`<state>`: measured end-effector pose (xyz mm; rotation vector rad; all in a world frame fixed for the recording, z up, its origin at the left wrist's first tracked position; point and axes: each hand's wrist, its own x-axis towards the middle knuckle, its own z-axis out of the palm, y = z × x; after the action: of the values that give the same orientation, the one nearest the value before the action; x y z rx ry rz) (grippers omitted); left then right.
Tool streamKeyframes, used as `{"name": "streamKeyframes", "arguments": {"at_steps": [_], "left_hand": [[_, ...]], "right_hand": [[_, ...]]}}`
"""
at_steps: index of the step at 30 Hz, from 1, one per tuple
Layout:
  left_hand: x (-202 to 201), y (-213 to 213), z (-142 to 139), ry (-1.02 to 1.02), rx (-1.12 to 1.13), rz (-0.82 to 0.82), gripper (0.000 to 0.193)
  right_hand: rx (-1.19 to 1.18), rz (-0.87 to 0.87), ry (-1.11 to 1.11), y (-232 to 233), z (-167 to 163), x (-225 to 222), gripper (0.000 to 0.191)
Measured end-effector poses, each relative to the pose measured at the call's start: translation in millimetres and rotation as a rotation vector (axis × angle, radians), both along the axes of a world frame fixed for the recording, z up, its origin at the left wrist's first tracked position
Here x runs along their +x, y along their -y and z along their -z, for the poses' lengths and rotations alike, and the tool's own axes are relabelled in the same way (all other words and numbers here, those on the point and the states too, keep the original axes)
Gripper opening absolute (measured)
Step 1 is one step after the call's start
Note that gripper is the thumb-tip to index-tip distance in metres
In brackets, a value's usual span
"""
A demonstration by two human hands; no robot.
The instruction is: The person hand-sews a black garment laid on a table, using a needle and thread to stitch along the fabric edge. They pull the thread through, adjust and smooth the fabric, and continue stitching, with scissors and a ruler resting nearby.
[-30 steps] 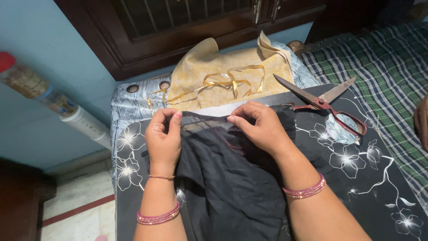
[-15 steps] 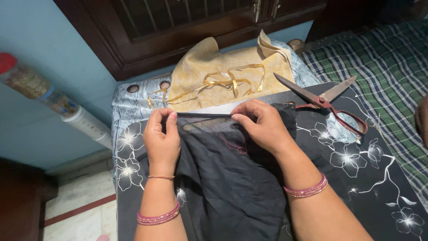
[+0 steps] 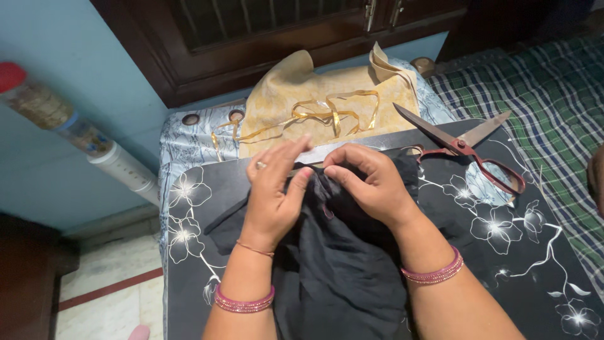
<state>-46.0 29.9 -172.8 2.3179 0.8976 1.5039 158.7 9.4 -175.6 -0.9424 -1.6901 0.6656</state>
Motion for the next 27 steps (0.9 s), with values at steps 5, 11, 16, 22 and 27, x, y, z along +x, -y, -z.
{"name": "streamKeyframes", "arguments": {"at_steps": [5, 11, 16, 22, 27], "left_hand": [[-1.3, -7.1, 6.6, -0.004, -0.194, 0.032, 0.006], [-17.6, -14.2, 10.6, 0.181, -0.228, -0.014, 0.005], [-28.5, -17.4, 10.3, 0.259, -0.123, -0.162, 0.004], [-27.9, -18.6, 16.2, 0.235, -0.131, -0.236, 0.006], [-32.1, -22.7, 18.2, 0.232, -0.102, -0.283, 0.006]], "right_hand": [[-0.076, 0.023, -0.074, 0.1, -1.3, 4.4, 0.009], [0.051, 0.144, 0.123, 0.9, -9.2, 17.1, 0.024], [0.159, 0.530, 0.404, 1.5, -9.5, 28.6, 0.025], [0.255, 0.634, 0.241, -6.9, 9.3, 41.3, 0.026], [-0.180, 0.618, -0.149, -19.9, 22.0, 46.2, 0.028]]}}
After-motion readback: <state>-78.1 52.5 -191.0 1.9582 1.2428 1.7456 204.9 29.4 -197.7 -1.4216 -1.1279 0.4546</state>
